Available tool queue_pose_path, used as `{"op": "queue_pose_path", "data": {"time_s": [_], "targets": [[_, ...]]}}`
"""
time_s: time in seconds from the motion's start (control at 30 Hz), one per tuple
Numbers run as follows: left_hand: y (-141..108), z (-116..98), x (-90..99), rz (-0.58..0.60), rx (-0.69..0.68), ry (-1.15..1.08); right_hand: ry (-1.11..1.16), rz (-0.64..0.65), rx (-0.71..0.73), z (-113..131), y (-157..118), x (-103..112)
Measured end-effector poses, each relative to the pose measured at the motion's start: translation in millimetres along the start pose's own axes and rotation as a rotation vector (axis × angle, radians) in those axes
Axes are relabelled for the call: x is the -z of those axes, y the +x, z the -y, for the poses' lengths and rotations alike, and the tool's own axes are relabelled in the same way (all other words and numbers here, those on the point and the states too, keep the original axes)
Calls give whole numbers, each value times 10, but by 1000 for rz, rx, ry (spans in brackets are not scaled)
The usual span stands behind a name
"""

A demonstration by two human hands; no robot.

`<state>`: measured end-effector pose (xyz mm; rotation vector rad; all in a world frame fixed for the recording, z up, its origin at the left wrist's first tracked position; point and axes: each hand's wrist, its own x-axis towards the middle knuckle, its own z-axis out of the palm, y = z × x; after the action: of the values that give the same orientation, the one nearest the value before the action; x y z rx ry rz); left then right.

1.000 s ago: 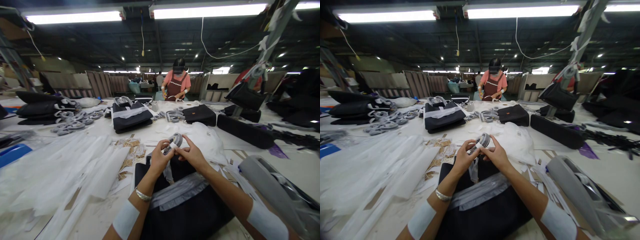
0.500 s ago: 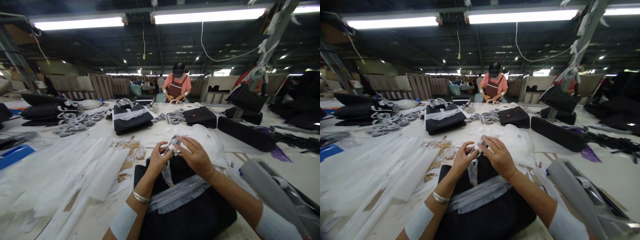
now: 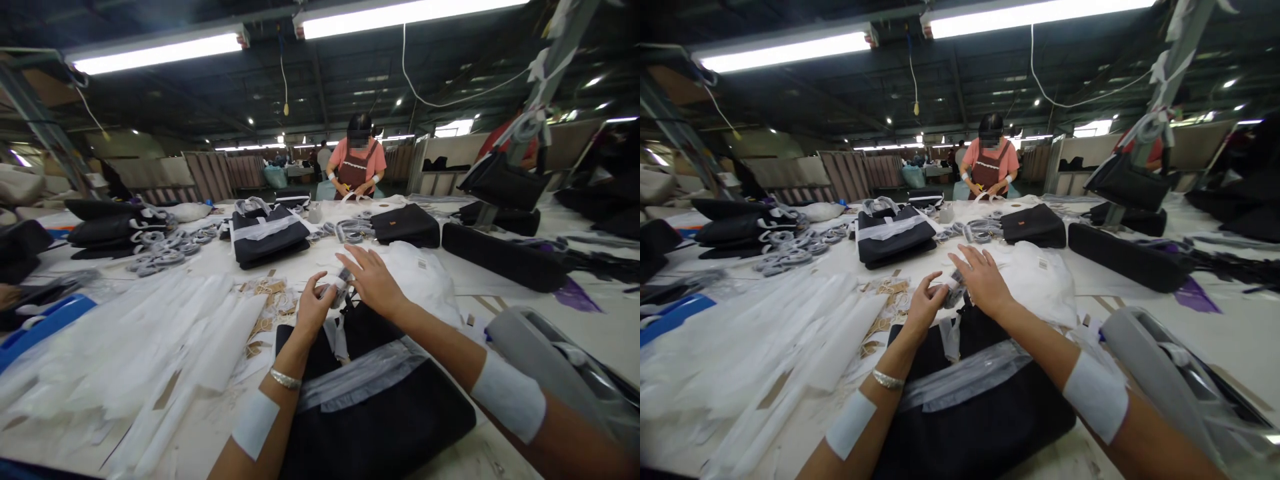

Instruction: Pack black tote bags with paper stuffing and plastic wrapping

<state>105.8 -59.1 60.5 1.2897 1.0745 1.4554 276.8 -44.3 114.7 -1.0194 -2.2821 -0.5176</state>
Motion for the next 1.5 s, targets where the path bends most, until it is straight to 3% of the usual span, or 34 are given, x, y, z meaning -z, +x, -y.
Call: {"op": "queue_pose_path", "data": {"time_s": [0.13, 0.23, 0.43, 0.63, 0.73, 0.83, 1.07, 1.2, 1.37, 1.5], "targets": [[244, -261, 146, 43, 25, 202, 278, -250, -134, 58, -79, -13], [540, -413, 298, 112, -20, 382, 492, -374, -218, 165, 51, -47], [968, -379, 739, -61, -65, 663, 999, -345, -420, 491, 494, -243], [688, -133, 1457, -47, 12, 940, 1070, -220, -596, 623, 56, -778], [501, 58, 1659, -13, 88, 1063, 1068, -197, -623, 631, -106, -904], [433, 257, 1645, 6, 126, 1153, 1014, -186, -543, 637, -104, -906], [563, 532, 1330, -35, 230, 1316, 990, -168, -505, 625, -103, -942], [670, 467, 1356, -18, 287, 1380, 981, -144, -516, 623, -123, -960], [793, 230, 1484, -1, 227, 1423, 985, -129, -518, 629, -107, -944], [751, 215, 1451, 8, 188, 1432, 985, -135, -513, 625, -112, -946]]}}
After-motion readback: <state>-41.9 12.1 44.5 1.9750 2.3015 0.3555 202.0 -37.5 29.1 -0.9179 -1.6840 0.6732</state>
